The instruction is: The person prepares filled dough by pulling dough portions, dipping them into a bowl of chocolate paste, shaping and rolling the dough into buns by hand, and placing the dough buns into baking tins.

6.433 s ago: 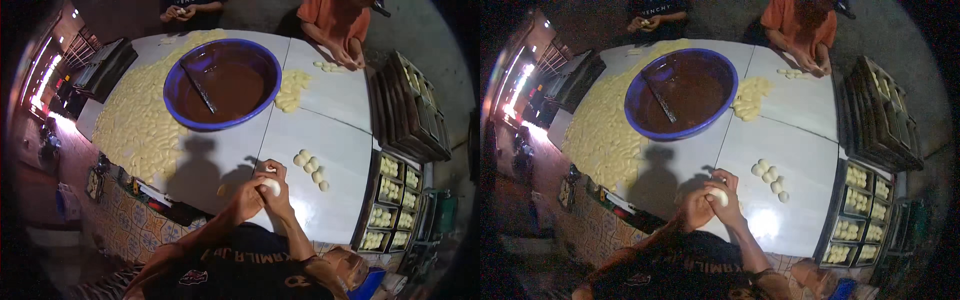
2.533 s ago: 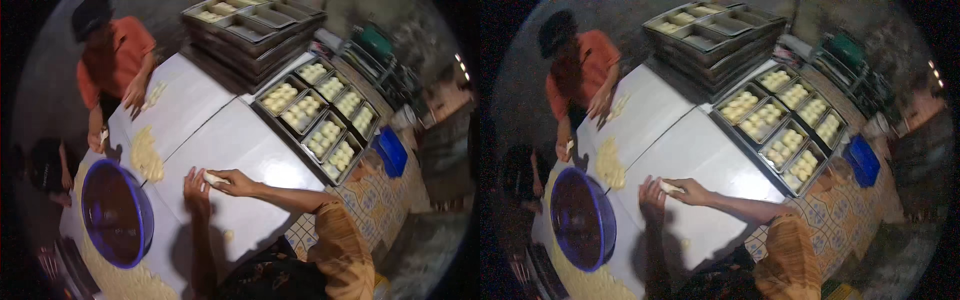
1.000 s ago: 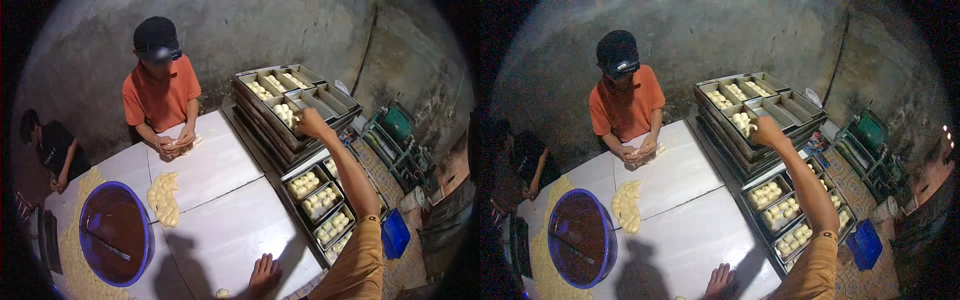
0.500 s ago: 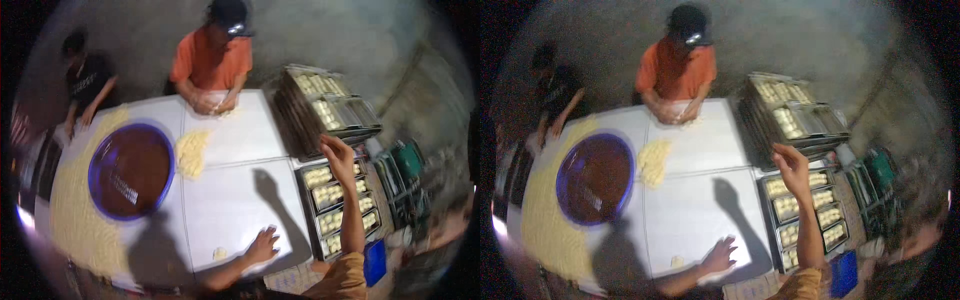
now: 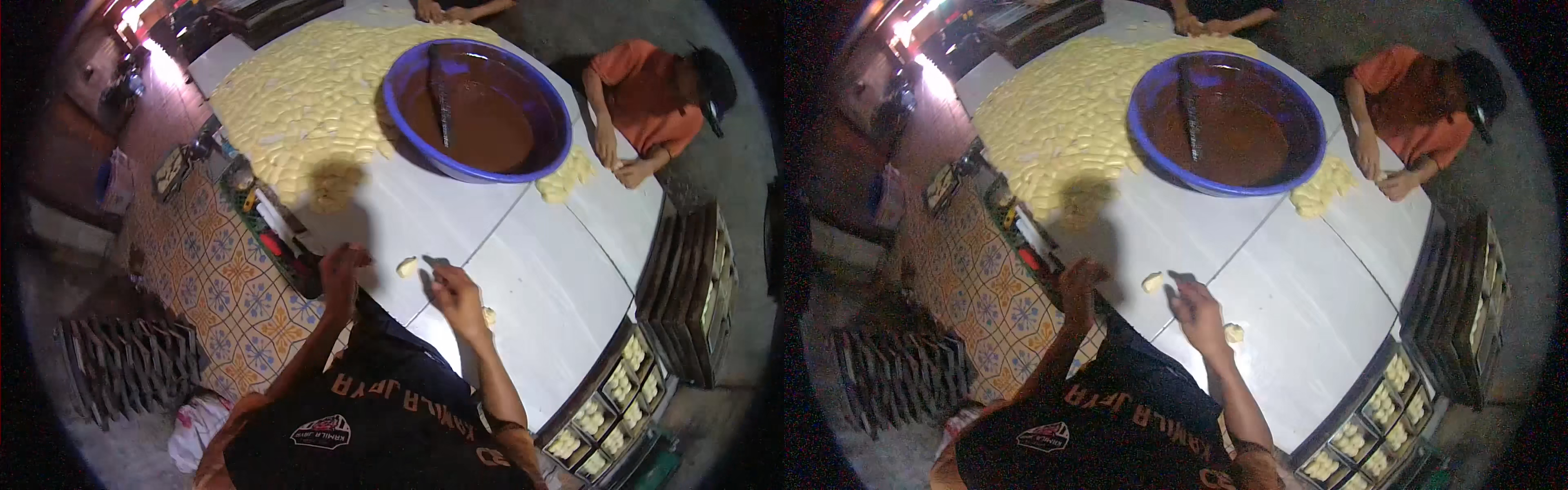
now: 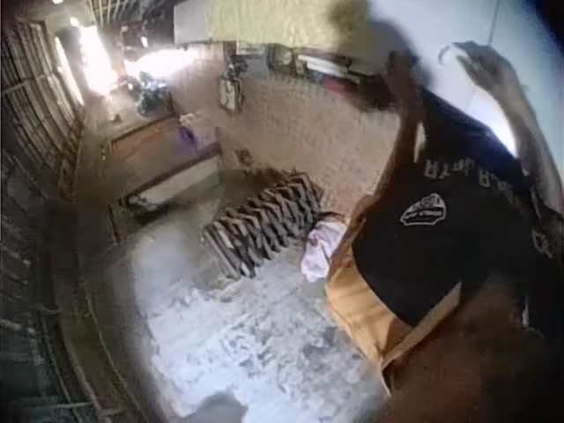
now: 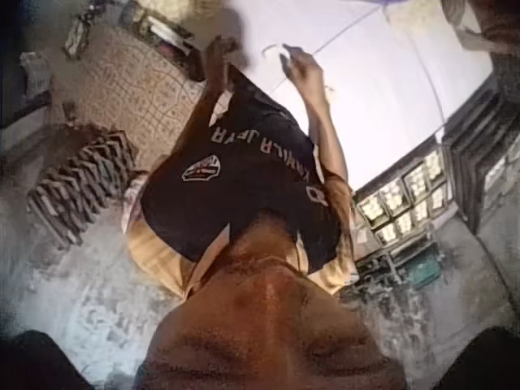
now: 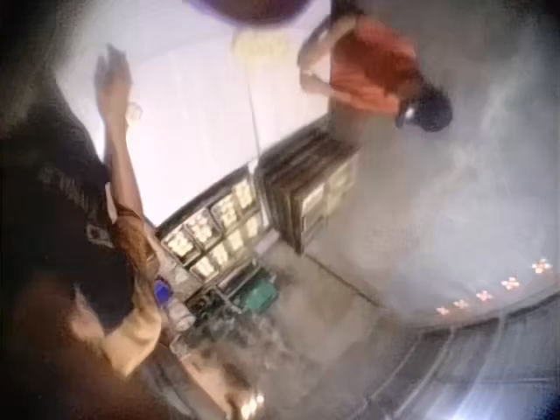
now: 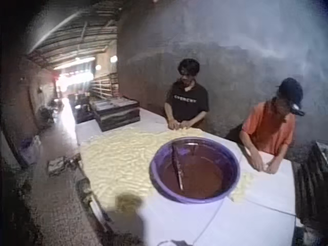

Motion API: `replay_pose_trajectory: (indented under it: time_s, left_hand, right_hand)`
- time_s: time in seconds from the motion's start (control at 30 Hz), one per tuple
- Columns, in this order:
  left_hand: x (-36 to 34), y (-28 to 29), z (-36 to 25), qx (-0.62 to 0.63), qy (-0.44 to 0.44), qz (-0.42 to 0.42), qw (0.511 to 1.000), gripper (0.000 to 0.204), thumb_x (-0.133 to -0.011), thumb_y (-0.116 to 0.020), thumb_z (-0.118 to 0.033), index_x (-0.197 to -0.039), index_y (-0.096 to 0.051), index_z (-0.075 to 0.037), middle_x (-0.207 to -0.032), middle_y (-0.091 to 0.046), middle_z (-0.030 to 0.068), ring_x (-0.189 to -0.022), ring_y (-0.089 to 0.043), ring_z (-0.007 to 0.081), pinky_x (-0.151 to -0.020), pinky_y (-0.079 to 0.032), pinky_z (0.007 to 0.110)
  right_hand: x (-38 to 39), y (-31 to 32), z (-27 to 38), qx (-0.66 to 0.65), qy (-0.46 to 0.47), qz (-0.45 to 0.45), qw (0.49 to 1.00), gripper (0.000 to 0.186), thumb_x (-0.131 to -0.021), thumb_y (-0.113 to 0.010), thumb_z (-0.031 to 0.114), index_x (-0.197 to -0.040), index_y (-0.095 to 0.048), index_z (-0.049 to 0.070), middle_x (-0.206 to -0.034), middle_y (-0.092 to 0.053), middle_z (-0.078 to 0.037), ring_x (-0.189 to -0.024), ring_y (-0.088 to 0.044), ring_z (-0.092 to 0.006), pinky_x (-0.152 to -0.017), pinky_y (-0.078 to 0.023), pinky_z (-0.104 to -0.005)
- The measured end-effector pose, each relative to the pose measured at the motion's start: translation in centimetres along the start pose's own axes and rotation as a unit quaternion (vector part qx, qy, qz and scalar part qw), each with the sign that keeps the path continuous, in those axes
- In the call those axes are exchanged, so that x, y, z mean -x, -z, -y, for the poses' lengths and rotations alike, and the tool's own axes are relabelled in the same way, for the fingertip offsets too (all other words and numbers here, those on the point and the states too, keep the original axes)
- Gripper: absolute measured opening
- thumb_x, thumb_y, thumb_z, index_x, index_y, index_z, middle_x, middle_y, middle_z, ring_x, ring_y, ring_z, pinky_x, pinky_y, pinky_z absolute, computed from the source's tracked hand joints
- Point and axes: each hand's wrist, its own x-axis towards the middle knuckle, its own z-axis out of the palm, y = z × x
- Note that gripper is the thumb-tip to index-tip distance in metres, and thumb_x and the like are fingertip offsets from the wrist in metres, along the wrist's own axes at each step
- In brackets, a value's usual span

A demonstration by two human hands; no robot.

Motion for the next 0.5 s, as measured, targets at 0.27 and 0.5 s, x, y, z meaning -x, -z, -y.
replay_pose_trajectory:
  time_s: [0.27, 0.5]
  left_hand:
    - [-5.4, 7.0, 9.0, -0.331, -0.130, -0.299, 0.886, 0.030, -0.090, -0.054, -0.015, -0.111, -0.056, 0.006, -0.108, -0.057, 0.0230, -0.106, -0.052, 0.0354, -0.091, -0.040, 0.043]
    - [-6.8, 2.8, 8.4, -0.318, -0.108, -0.314, 0.888, 0.052, -0.091, -0.053, -0.013, -0.134, -0.031, 0.007, -0.128, -0.036, 0.0342, -0.120, -0.036, 0.0489, -0.104, -0.028, 0.053]
  right_hand:
    - [-4.6, -5.8, -2.4, 0.050, 0.064, 0.140, 0.987, 0.017, -0.085, -0.065, 0.011, -0.099, -0.066, 0.002, -0.099, -0.065, -0.010, -0.094, -0.059, -0.0257, -0.082, -0.049, -0.0389]
    - [-8.1, 0.5, 0.0, 0.434, 0.140, 0.019, 0.890, 0.030, -0.086, -0.066, 0.018, -0.109, -0.065, -0.001, -0.105, -0.064, -0.020, -0.096, -0.061, -0.0344, -0.086, -0.048, -0.0389]
